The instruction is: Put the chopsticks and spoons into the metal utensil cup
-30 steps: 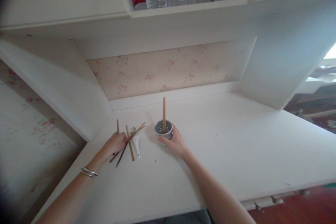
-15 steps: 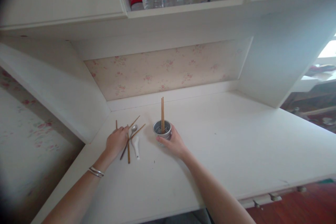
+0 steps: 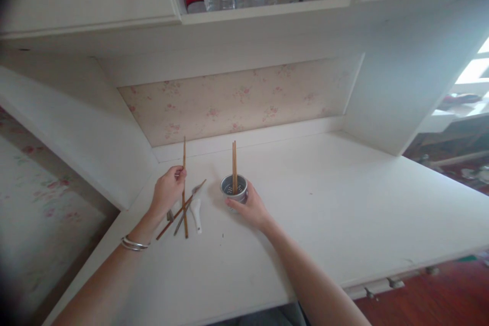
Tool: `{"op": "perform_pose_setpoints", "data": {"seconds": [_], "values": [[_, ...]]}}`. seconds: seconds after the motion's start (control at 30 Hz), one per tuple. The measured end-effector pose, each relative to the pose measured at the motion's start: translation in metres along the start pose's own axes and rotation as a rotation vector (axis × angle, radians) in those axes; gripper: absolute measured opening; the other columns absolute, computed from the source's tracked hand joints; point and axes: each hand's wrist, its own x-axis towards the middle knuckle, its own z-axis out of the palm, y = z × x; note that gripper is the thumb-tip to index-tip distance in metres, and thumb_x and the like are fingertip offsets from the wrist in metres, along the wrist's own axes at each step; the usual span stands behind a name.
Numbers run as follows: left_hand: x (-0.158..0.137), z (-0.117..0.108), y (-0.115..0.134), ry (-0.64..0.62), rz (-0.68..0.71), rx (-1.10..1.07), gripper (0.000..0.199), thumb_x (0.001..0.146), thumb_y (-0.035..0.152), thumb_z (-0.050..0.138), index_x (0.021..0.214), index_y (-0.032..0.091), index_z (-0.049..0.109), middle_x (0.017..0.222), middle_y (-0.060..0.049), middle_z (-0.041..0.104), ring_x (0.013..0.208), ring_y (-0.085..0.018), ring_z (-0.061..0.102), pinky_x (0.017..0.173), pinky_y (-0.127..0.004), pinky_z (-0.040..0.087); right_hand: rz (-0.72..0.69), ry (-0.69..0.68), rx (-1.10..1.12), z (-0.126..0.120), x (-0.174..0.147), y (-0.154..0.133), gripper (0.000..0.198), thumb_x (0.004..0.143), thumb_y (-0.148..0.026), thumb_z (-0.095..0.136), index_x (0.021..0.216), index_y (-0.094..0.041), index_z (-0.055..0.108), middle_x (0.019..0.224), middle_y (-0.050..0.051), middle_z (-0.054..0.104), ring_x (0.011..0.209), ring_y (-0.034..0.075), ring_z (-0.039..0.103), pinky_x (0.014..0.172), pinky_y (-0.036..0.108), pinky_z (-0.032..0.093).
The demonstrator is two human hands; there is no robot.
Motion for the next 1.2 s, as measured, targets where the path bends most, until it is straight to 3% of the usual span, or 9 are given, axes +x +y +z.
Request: {"op": "perform_pose_setpoints", "data": {"seconds": [0.13,0.27,0.4,0.6,0.73,1.2], "values": [[0.013,-0.016,0.039,0.06,0.061,-0.261,0.03,0.087,0.041,0.047,0.101,0.018,0.06,0.091,-0.008,0.071,0.085,-0.02,0.067,0.081,-0.032,0.05,0.0,-0.003,-0.016,0.0,-0.001,-0.002,0.067,0.064,-0.033,0.077,0.124,-0.022,0.05,0.115,0.009,0.064,0.107,0.024,0.059,0.093,0.042,0.045],[0.025,-0.024,0.078,-0.061,0.101,-0.626,0.033,0.086,0.043,0.05,0.101,0.016,0.059,0.094,-0.008,0.07,0.08,-0.016,0.067,0.074,-0.028,0.053,0.015,-0.012,-0.022,0.0,-0.003,-0.006,0.068,0.063,-0.033,0.077,0.125,-0.022,0.049,0.117,0.009,0.063,0.109,0.024,0.058,0.094,0.041,0.044],[0.026,-0.009,0.099,-0.189,0.072,-0.715,0.03,0.084,0.039,0.054,0.097,0.014,0.062,0.091,-0.008,0.071,0.079,-0.016,0.067,0.074,-0.028,0.053,0.0,-0.042,0.004,0.0,-0.004,-0.01,0.067,0.064,-0.033,0.076,0.125,-0.022,0.049,0.119,0.009,0.062,0.111,0.025,0.057,0.095,0.042,0.044],[0.012,0.04,0.092,-0.29,0.069,-0.639,0.023,0.082,0.034,0.056,0.093,0.015,0.065,0.09,-0.009,0.072,0.083,-0.017,0.068,0.076,-0.028,0.052,-0.034,-0.07,0.002,-0.001,-0.004,-0.01,0.067,0.066,-0.032,0.076,0.126,-0.023,0.047,0.123,0.009,0.059,0.113,0.025,0.055,0.097,0.044,0.042],[0.001,0.059,0.084,-0.338,0.076,-0.603,0.024,0.084,0.036,0.054,0.092,0.017,0.066,0.091,-0.007,0.072,0.083,-0.018,0.068,0.076,-0.028,0.052,-0.048,-0.082,-0.007,-0.002,-0.002,-0.008,0.069,0.066,-0.033,0.076,0.128,-0.022,0.046,0.125,0.009,0.058,0.114,0.025,0.055,0.098,0.044,0.041],[-0.021,0.068,0.078,-0.372,-0.006,-0.65,0.027,0.083,0.038,0.055,0.098,0.018,0.067,0.097,-0.006,0.072,0.088,-0.018,0.067,0.083,-0.03,0.051,-0.048,-0.118,-0.007,-0.002,-0.003,-0.01,0.072,0.067,-0.035,0.076,0.131,-0.023,0.045,0.127,0.009,0.057,0.116,0.025,0.053,0.099,0.044,0.041]]}}
